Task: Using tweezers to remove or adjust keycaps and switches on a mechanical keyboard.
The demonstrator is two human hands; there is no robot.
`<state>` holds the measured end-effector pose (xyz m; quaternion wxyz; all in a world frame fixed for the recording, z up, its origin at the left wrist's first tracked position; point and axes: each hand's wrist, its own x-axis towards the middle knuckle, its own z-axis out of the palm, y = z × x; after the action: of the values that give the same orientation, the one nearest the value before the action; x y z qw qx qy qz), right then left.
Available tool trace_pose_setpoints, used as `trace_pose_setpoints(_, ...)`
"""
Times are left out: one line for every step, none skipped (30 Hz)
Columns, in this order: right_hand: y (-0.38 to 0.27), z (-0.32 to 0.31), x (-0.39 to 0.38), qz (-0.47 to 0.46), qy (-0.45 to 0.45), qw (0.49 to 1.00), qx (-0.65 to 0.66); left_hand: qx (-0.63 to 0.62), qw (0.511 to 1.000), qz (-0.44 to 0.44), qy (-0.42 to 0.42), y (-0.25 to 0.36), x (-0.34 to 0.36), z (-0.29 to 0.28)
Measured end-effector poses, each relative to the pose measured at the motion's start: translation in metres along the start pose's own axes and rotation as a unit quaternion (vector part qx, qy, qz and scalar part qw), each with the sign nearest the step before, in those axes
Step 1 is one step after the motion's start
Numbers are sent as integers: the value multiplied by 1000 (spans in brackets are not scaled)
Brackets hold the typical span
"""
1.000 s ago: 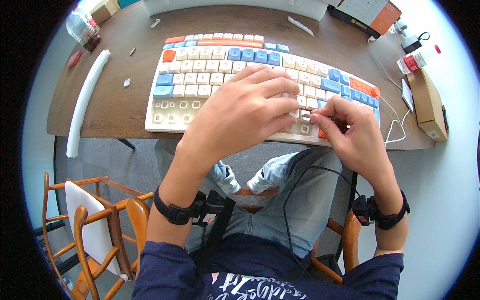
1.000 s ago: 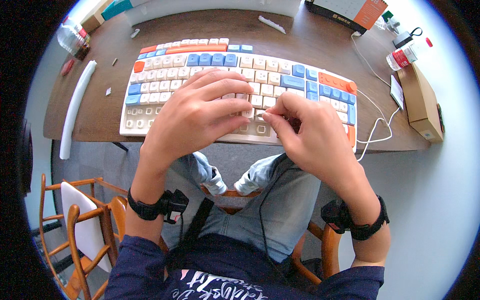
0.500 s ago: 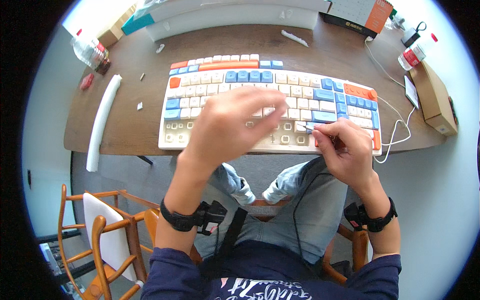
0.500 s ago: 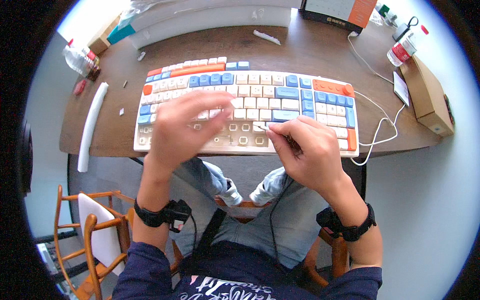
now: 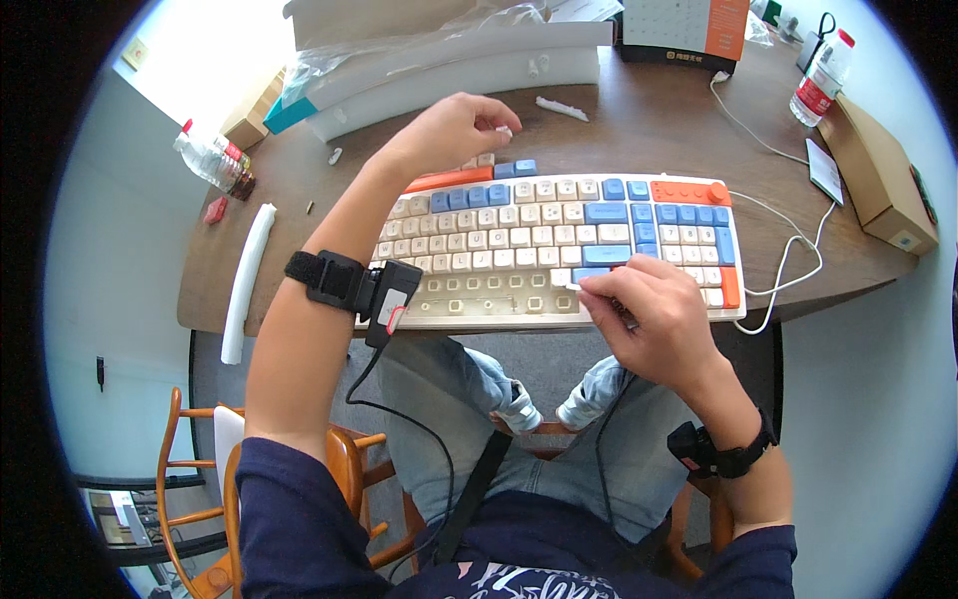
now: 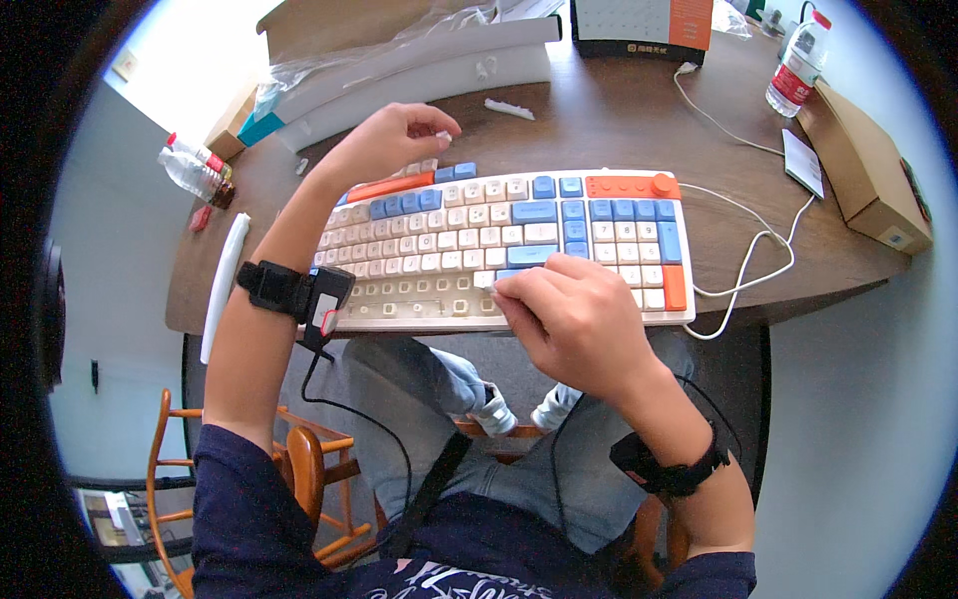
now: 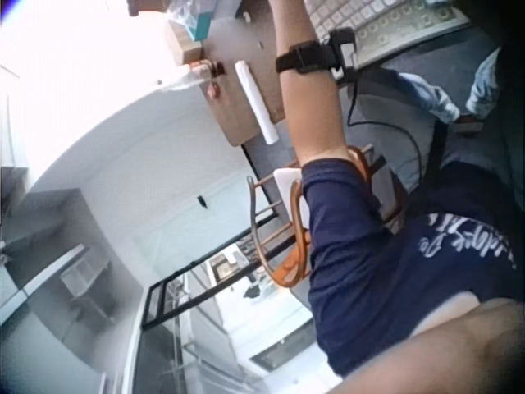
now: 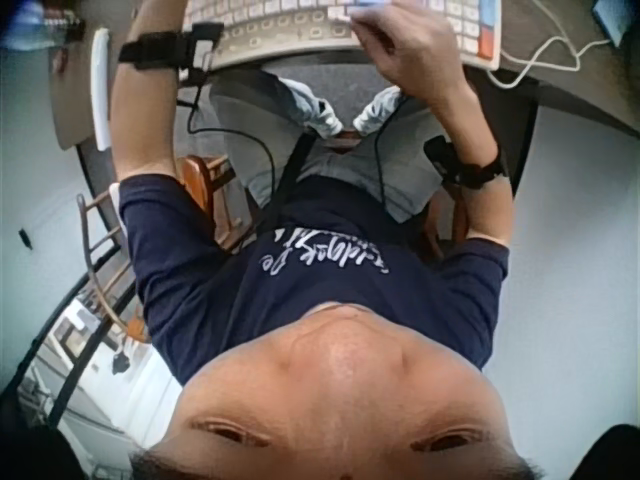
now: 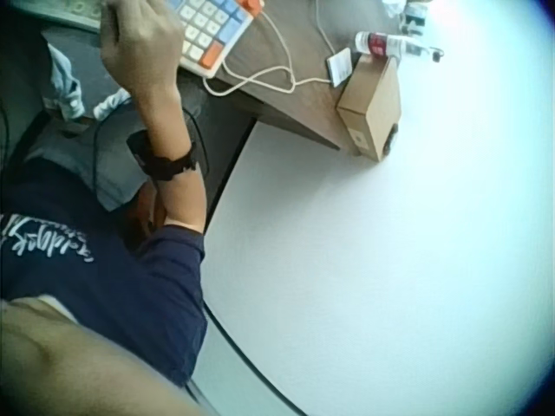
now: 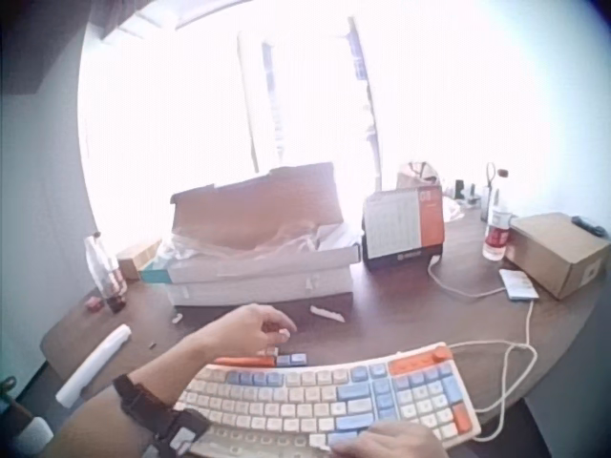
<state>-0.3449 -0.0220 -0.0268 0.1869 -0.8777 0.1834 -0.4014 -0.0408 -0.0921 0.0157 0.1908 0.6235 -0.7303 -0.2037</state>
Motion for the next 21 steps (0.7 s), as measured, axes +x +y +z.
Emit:
trace_pose_setpoints(1, -1, 0, -9, -2, 1000, -2, -1, 999, -33, -24, 1, 4, 2)
trace_pose_setpoints(1, -1, -1, -16, -4, 1000, -4, 1, 999, -31, -25, 1, 6, 3)
trace_pose_setpoints(1, 0, -2, -13, -6, 1000, -6, 16, 999, -26, -33, -2, 7, 5)
trace_pose_setpoints(1, 1, -2, -13, -3, 1000, -5, 32, 998, -21, -41, -4, 7, 6)
trace_pose_setpoints(2, 2, -2, -17, 0, 1000, -3, 48, 998, -12, -28, -3, 6, 7)
trace_pose_setpoints(3, 3, -2, -22, 4, 1000, -1, 48, 998, -11, -30, -3, 6, 7)
trace_pose_setpoints(3, 2, -2, -20, 5, 1000, -1, 46, 998, -16, -33, -3, 6, 5)
trace_pose_setpoints(3, 2, -1, -20, 1, 1000, -5, 43, 998, -22, -36, 0, 6, 3)
trace_pose_setpoints(4, 1, -1, -20, -4, 1000, -10, 43, 998, -21, -37, 4, 6, 2)
trace_pose_setpoints(5, 1, -2, -19, -4, 1000, -10, 48, 997, -35, -45, 8, 6, 1)
trace_pose_setpoints(5, 2, -3, -22, -4, 1000, -14, 54, 996, -50, -52, 10, 5, -1)
trace_pose_setpoints(5, 2, -3, -25, -4, 1000, -18, 55, 996, -50, -51, 8, 5, -2)
trace_pose_setpoints(5, 2, -3, -26, -3, 1000, -17, 39, 998, -41, -39, 3, 6, -2)
trace_pose_setpoints(5, 2, -3, -23, -5, 999, -21, 23, 999, -31, -27, 3, 6, -3)
trace_pose_setpoints(4, 2, -4, -21, -7, 999, -25, 23, 999, -31, -26, 2, 6, -3)
trace_pose_setpoints(4, 2, -4, -22, -7, 999, -25, 27, 999, -33, -28, 2, 5, -2)
trace_pose_setpoints(3, 1, -4, -24, -8, 999, -25, 31, 998, -35, -30, 2, 4, -2)
trace_pose_setpoints(3, 1, -4, -26, -8, 999, -25, 31, 998, -35, -30, 1, 3, -1)
trace_pose_setpoints(3, 1, -4, -27, -8, 999, -25, 29, 999, -33, -30, 0, 2, 0)
trace_pose_setpoints(4, 1, -5, -27, -11, 999, -26, 25, 999, -31, -30, 0, 2, 1)
trace_pose_setpoints(4, 1, -5, -26, -14, 999, -26, 25, 999, -31, -30, -1, 2, 1)
